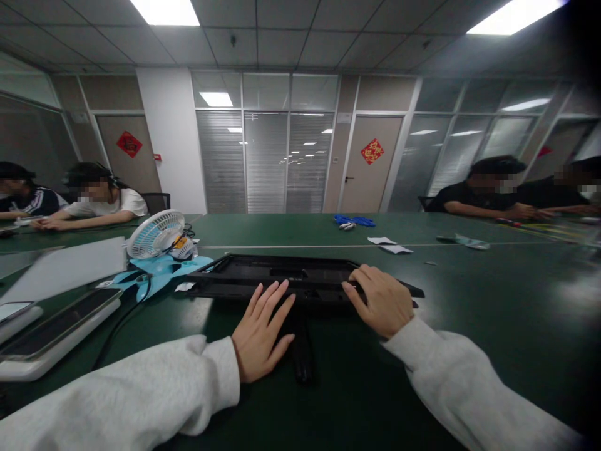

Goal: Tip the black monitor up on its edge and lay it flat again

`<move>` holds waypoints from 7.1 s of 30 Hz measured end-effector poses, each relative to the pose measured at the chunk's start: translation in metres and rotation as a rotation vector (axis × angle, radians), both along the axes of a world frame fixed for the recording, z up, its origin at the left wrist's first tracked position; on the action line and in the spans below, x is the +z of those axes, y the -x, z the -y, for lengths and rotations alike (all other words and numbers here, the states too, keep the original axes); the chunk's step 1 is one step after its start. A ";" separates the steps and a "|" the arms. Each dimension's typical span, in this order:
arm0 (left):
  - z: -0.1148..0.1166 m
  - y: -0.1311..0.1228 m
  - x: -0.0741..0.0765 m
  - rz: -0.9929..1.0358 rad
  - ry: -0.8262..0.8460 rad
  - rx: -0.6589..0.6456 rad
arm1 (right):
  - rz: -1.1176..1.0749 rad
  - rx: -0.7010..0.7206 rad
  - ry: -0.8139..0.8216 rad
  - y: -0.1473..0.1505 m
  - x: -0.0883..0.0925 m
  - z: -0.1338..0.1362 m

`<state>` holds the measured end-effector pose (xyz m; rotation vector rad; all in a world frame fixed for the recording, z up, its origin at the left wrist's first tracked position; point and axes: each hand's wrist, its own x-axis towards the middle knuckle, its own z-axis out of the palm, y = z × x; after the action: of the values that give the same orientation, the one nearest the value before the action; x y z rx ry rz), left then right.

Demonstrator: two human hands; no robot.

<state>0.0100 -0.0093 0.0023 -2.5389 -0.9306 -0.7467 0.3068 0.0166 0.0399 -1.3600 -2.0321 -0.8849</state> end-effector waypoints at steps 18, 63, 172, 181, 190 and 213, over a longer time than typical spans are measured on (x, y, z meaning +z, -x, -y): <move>0.000 -0.001 -0.002 0.008 0.011 0.008 | 0.004 -0.004 0.007 -0.003 -0.004 -0.001; 0.000 0.002 -0.002 0.020 -0.015 0.017 | -0.012 0.037 0.117 -0.005 -0.001 -0.003; 0.001 0.002 -0.006 0.008 -0.001 0.018 | 0.034 0.275 0.260 0.031 -0.015 0.016; 0.001 0.003 -0.006 -0.004 0.003 -0.003 | 0.039 0.272 0.259 0.031 -0.018 0.015; 0.000 0.003 -0.008 0.014 -0.006 0.016 | 0.035 0.273 0.258 0.032 -0.017 0.015; 0.001 0.006 0.000 0.037 -0.043 0.075 | 0.008 -0.080 0.429 0.013 0.007 0.006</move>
<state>0.0040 -0.0104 0.0026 -2.4470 -1.0044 -0.7848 0.2942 0.0111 0.0467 -1.6701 -2.2744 -0.4992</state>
